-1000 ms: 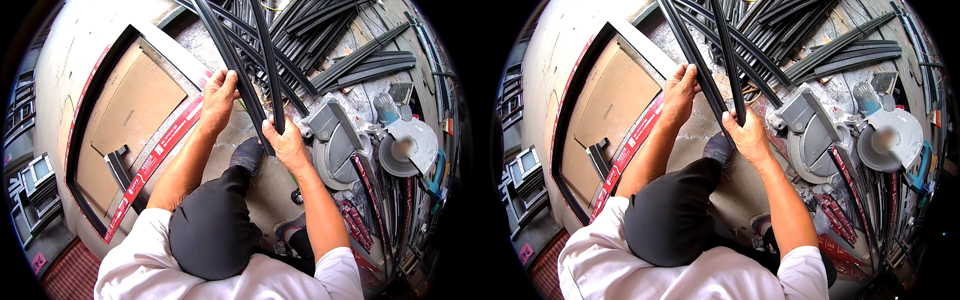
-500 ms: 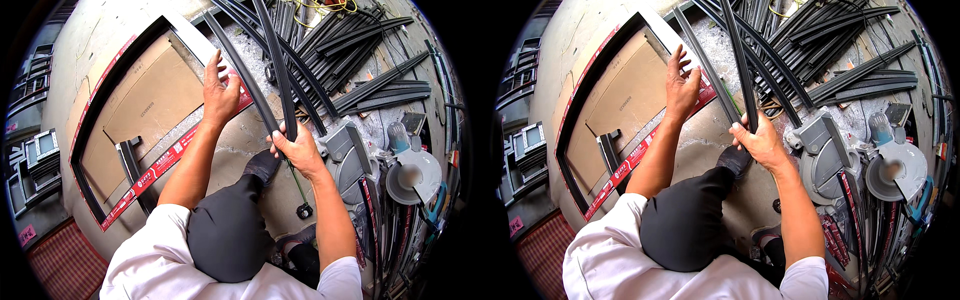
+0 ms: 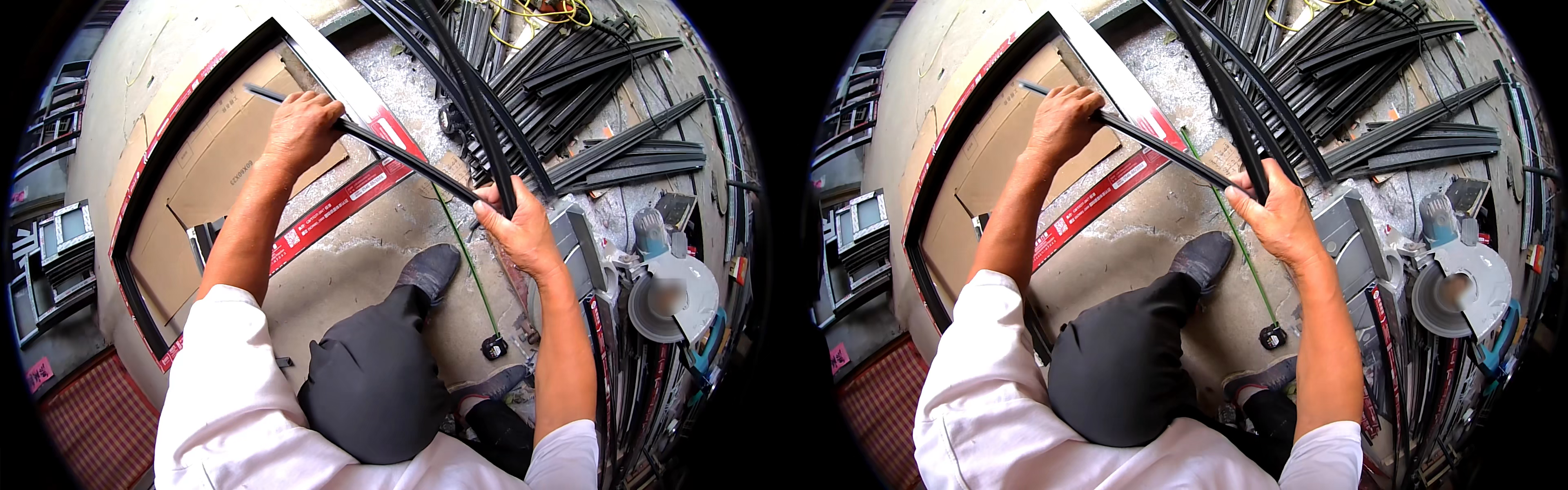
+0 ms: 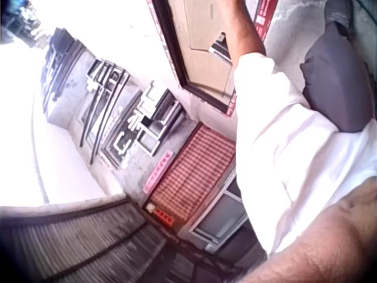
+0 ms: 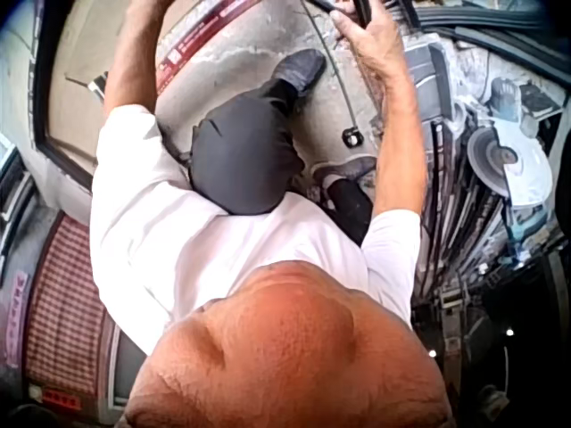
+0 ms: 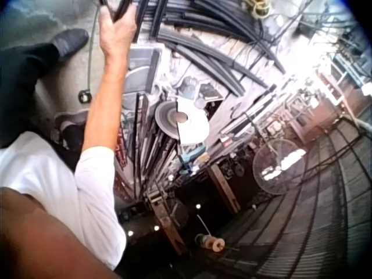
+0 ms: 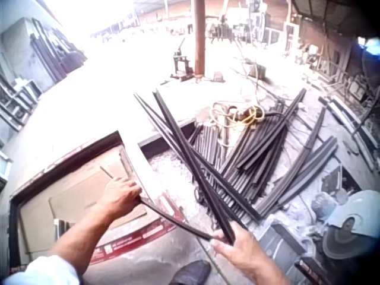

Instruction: The person measures and cuts long red and black window frame profiles using a miter saw. They use a tape measure to mark lengths, position the profiles on the saw, and cut them to size. The cut pieces are then placed into a larger frame assembly on the floor.

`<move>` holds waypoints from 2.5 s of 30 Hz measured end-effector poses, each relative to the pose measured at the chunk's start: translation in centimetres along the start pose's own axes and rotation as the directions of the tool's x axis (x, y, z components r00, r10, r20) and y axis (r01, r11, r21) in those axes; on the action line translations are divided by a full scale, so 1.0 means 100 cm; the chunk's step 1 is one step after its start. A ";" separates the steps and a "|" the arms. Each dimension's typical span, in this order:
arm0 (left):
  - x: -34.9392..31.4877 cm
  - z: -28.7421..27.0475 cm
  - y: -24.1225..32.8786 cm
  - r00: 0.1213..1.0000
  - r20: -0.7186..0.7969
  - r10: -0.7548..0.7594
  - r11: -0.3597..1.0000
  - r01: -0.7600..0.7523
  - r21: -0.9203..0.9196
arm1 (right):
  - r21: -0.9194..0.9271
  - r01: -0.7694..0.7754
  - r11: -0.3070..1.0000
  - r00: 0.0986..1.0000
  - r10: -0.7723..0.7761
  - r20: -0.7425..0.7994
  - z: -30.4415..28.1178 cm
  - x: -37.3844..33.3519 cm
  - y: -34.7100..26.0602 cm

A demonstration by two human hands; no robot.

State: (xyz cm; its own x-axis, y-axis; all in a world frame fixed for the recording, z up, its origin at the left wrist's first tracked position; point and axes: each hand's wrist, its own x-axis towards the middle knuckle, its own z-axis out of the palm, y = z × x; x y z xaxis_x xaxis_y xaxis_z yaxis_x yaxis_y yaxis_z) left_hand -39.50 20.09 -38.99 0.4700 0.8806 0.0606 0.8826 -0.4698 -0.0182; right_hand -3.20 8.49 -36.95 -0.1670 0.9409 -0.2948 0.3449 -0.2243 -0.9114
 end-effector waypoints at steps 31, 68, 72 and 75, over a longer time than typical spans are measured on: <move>0.058 0.087 -0.055 0.423 0.416 -0.805 -0.252 0.391 -0.885 | -0.149 -0.202 0.968 0.977 0.187 -0.107 0.089 -0.047 0.044; 0.095 0.125 -0.048 0.243 0.341 -0.908 -0.163 0.543 -0.824 | -0.220 -0.273 0.937 0.962 0.260 -0.085 0.095 -0.045 0.044; 0.082 0.133 -0.038 0.282 0.405 -0.869 -0.272 0.411 -0.870 | -0.228 -0.244 0.943 0.969 0.229 -0.089 0.100 -0.044 0.049; 0.075 0.131 -0.022 0.325 0.393 -0.860 -0.258 0.388 -0.885 | -0.209 -0.268 0.940 0.963 0.258 -0.076 0.100 -0.043 0.051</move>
State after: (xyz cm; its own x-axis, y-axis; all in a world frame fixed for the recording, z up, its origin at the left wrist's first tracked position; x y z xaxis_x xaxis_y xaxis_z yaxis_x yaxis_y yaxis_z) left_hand -37.77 28.54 -51.53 -0.6020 0.7145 -0.3566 -0.0560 0.4077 0.9114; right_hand -9.94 0.72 -43.19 -0.0017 0.8678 -0.4969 0.5626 -0.4100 -0.7179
